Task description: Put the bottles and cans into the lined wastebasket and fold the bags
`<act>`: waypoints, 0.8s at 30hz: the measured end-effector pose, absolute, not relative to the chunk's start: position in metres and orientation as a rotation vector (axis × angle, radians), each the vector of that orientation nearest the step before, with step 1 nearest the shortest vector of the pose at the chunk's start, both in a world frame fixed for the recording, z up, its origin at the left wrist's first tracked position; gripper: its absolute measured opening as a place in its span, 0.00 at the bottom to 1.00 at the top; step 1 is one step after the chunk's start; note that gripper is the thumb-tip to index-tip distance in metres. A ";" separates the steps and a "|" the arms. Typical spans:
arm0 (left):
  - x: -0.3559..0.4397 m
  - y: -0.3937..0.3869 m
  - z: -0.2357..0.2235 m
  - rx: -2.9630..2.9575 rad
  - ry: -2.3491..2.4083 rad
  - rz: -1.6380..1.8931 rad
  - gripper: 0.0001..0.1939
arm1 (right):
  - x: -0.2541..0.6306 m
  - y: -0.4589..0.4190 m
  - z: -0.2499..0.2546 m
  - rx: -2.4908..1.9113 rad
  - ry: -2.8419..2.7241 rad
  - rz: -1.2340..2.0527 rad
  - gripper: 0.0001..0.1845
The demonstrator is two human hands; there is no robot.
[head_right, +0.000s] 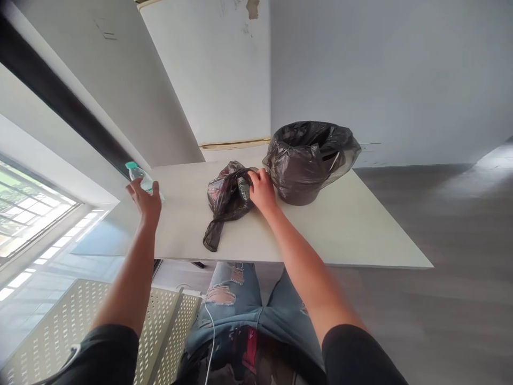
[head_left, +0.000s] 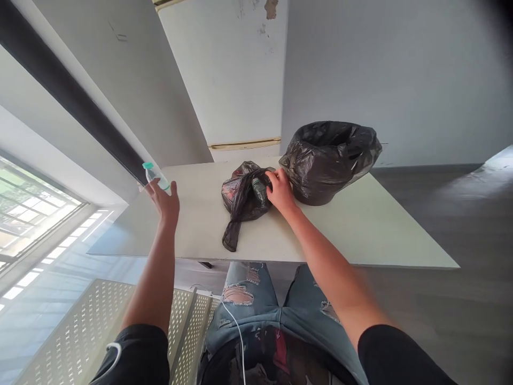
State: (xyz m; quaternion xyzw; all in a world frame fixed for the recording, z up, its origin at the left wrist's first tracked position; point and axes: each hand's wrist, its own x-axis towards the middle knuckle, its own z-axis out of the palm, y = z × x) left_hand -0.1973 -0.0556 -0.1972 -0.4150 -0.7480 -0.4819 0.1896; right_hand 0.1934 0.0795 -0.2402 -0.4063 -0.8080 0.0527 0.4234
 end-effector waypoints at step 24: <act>-0.227 -0.009 -0.254 -1.096 -2.672 -1.285 0.25 | 0.196 0.072 -0.234 -0.553 -2.332 0.049 0.17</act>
